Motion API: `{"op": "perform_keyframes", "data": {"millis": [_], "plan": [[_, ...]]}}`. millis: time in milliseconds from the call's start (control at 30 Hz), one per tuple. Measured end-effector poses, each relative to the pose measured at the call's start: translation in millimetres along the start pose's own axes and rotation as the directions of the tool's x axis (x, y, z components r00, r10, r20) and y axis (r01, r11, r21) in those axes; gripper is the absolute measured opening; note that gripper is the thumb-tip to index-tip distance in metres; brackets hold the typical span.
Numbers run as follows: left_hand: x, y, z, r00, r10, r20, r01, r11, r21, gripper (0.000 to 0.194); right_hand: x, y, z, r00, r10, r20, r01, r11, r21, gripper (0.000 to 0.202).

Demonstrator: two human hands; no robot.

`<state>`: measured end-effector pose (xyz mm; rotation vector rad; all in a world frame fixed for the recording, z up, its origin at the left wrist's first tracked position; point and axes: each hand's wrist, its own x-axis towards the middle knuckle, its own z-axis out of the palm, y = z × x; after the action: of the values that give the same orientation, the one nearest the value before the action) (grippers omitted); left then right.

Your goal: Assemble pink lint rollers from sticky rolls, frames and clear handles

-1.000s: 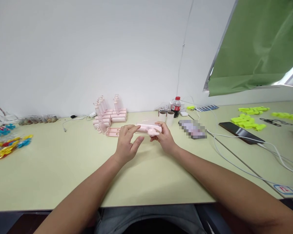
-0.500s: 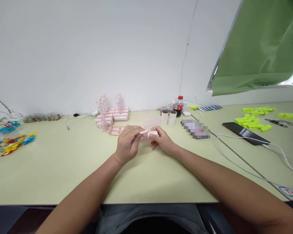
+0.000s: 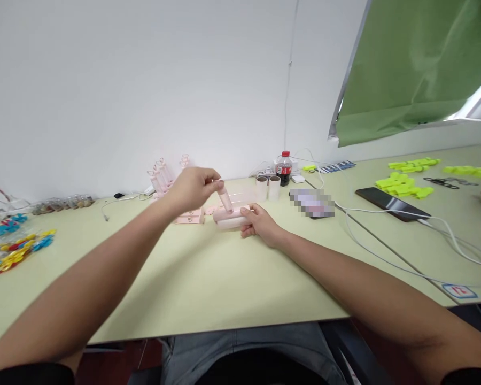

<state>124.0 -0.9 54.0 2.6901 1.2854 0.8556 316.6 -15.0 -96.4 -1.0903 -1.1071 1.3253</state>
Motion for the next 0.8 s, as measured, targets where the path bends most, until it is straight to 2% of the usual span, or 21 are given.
{"op": "perform_keyframes", "data": {"millis": [67,167,233,333,533,667,800], "plan": [[18.6,-2.6,-16.5,0.997,-0.070,0.041,0.070,0.998,0.005,0.019,-0.1,-2.0,-1.1,1.000,0.001,0.019,-0.002,0.999,0.044,0.027],[39.2,-17.0,-33.7,0.990,-0.141,0.032,0.140,0.990,0.020,0.020,0.8,-0.4,-3.8,1.000,0.007,0.028,-0.009,0.999,0.049,0.038],[48.3,-31.1,-40.7,0.982,-0.191,0.012,0.190,0.981,0.032,0.020,2.5,3.7,-5.2,0.999,0.020,0.036,-0.019,0.999,-0.026,0.039],[58.1,-54.1,-44.5,0.965,-0.263,-0.023,0.264,0.961,0.082,0.019,6.3,11.0,-6.1,0.997,0.029,0.078,-0.019,0.993,-0.117,0.030],[69.4,-98.3,-29.9,0.931,-0.365,-0.016,0.356,0.896,0.267,0.022,9.5,15.5,-7.8,0.994,0.023,0.109,-0.004,0.984,-0.176,0.020],[69.5,-123.9,-14.4,0.934,-0.356,-0.029,0.336,0.847,0.411,0.028,8.5,15.1,-9.9,0.991,0.021,0.129,0.007,0.977,-0.214,0.014],[67.9,-141.8,-5.2,0.934,-0.350,-0.069,0.340,0.817,0.465,0.033,9.1,16.3,-11.0,0.990,0.015,0.138,0.016,0.974,-0.224,0.013]]}}
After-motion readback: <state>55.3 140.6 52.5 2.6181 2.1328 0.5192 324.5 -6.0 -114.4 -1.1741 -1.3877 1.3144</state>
